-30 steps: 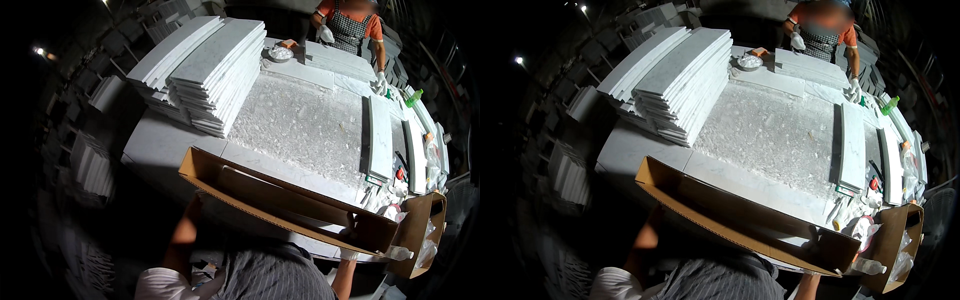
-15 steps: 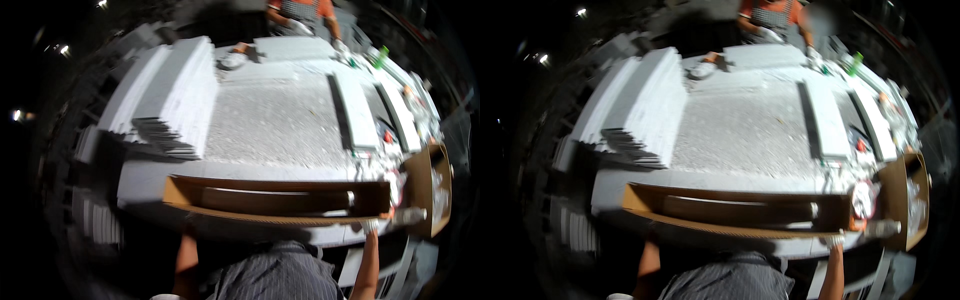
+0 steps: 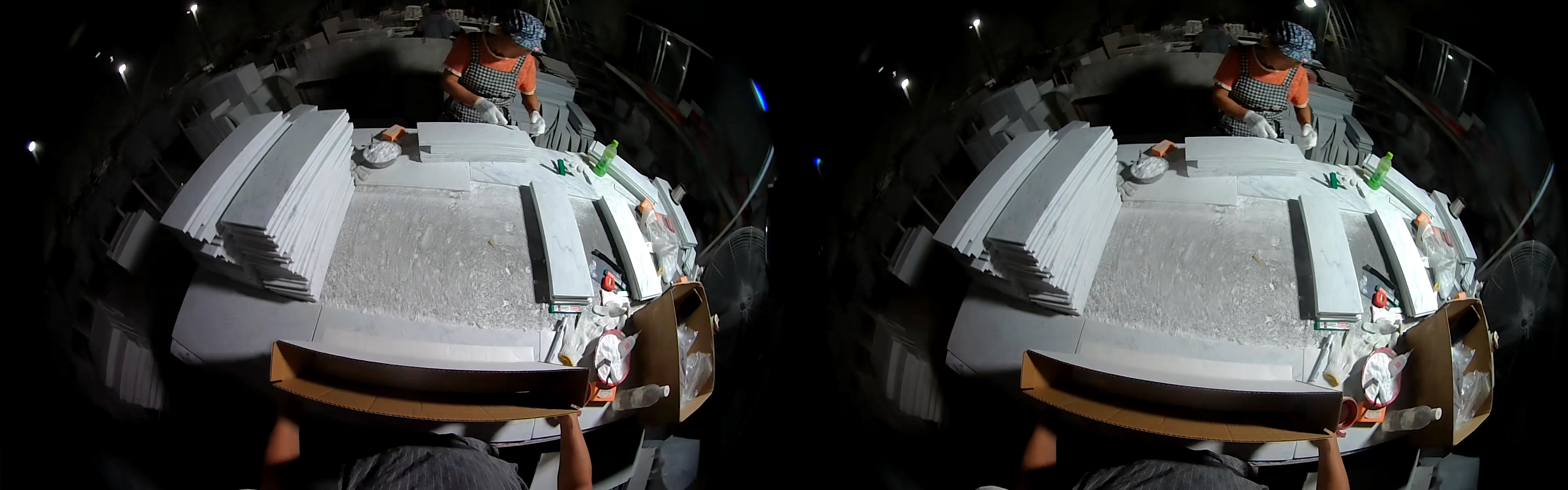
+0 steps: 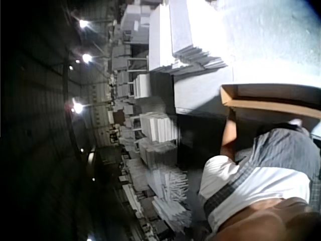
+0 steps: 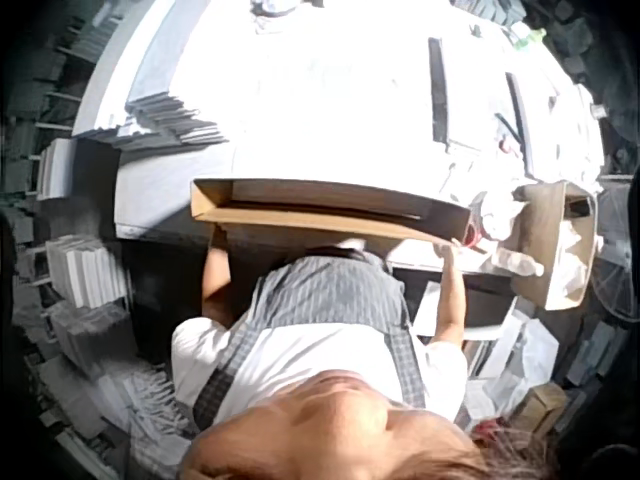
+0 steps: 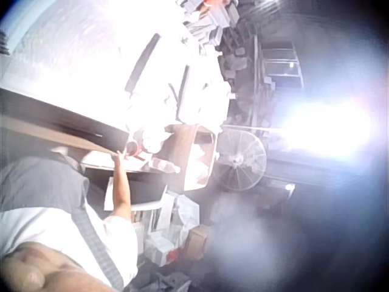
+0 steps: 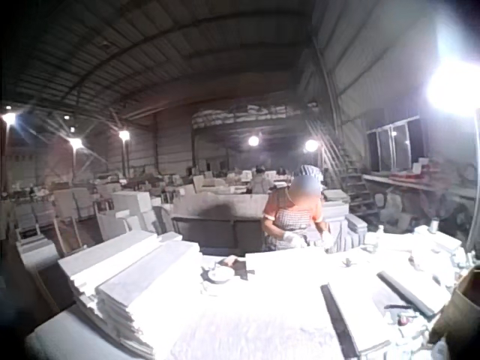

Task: The person wraps individual rectangular tiles with plastic film at a workbench. They pick up a tile, place it on a sheet of plastic, fold the plastic around the tile, and set the wrapped tile aside. A coworker is visible across the table performing similar wrapping.

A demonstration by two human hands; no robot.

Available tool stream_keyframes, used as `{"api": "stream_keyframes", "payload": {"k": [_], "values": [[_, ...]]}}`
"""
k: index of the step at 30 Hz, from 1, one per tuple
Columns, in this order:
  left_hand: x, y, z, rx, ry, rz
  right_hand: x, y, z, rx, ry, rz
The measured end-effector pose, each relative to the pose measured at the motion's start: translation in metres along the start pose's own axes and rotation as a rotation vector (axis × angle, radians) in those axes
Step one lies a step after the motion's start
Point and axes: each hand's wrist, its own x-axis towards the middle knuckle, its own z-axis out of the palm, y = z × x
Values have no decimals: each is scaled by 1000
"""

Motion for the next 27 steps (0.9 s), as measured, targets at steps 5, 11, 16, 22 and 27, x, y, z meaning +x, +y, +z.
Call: {"api": "stream_keyframes", "payload": {"k": [5, 11, 16, 22, 27], "values": [[16, -4, 12, -27, -61, 0, -9, -13, -8, -2, 16, -8], [17, -7, 2, -53, -89, -21, -28, -32, -15, 48, -11, -29], [20, -1, 0, -53, -121, -50, -46, -42, -47, 137, -113, -173], [13, -10, -26, -73, -105, -105, -56, -77, -15, -215, -23, -47], [19, -18, -31, -88, -141, -159, -54, -95, -19, -603, -10, 47]]}}
